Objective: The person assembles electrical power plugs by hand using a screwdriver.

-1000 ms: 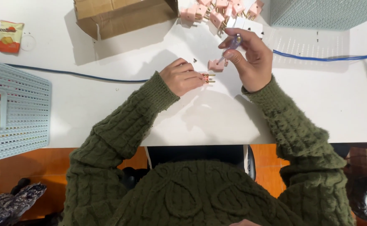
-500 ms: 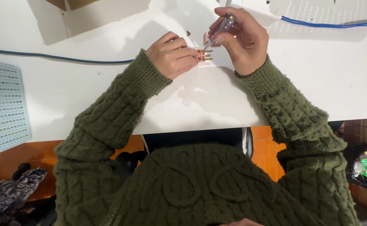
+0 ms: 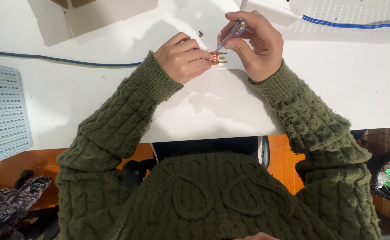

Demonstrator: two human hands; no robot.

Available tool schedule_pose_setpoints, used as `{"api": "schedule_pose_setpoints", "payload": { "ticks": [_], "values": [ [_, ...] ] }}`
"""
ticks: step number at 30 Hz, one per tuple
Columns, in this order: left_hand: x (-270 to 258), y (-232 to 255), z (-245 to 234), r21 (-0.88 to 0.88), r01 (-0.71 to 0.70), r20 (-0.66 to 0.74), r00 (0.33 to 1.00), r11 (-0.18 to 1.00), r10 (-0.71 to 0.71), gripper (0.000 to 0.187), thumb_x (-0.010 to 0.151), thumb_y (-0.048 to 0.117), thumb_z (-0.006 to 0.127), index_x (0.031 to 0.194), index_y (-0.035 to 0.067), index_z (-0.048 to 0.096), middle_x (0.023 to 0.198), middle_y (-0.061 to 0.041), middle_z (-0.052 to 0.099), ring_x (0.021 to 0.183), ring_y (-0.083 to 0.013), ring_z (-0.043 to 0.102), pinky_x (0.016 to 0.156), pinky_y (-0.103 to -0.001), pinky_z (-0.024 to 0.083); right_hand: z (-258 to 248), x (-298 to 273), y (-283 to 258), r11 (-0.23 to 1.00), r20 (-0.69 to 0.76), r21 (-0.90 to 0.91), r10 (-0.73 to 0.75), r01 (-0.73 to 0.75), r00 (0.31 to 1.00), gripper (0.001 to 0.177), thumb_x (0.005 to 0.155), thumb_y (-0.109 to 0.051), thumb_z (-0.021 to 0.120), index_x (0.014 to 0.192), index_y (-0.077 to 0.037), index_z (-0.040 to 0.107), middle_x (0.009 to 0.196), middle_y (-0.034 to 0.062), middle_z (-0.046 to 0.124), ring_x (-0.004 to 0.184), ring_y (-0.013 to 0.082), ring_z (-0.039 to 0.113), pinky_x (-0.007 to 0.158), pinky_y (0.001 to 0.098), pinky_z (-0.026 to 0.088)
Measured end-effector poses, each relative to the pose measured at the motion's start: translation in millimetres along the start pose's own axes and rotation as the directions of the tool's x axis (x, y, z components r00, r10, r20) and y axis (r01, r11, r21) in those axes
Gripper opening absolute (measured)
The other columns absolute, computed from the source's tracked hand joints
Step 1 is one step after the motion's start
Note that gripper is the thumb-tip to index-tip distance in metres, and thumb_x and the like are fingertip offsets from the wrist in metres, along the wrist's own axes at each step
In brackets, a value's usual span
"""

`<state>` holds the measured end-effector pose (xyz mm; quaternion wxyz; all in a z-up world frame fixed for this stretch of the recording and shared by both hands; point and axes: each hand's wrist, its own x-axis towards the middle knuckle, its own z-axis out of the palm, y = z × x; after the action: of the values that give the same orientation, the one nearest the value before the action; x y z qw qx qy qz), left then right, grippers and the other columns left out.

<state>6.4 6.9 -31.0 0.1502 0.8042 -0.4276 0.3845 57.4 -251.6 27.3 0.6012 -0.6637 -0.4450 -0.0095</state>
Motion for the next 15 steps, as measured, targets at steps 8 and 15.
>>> {"api": "schedule_pose_setpoints", "payload": {
  "ticks": [8, 15],
  "values": [
    [1.3, 1.7, -1.3, 0.013, 0.012, 0.002, 1.0, 1.0, -0.012, 0.015, 0.112, 0.014, 0.089, 0.097, 0.017, 0.084, 0.108, 0.006, 0.086, 0.082, -0.0168, 0.063, 0.08, -0.03, 0.05, 6.1, -0.7, 4.9, 0.999, -0.068, -0.04, 0.021, -0.024, 0.997, 0.037, 0.118, -0.005, 0.084, 0.144, 0.002, 0.059, 0.116, 0.0197, 0.063, 0.106, 0.0361, 0.079, 0.095, 0.0452, 0.069],
    [0.5, 0.9, 0.3, 0.049, -0.01, 0.001, 1.0, 0.999, 0.01, 0.015, 0.109, 0.012, 0.089, 0.096, 0.018, 0.084, 0.109, 0.008, 0.086, 0.081, -0.017, 0.06, 0.078, -0.03, 0.048, 14.3, 1.3, 3.9, 0.992, -0.042, -0.106, -0.072, 0.067, 0.997, 0.032, 0.118, -0.005, 0.082, 0.14, 0.007, 0.062, 0.109, 0.0207, 0.065, 0.103, 0.0326, 0.066, 0.087, 0.0417, 0.065]
  ]
}}
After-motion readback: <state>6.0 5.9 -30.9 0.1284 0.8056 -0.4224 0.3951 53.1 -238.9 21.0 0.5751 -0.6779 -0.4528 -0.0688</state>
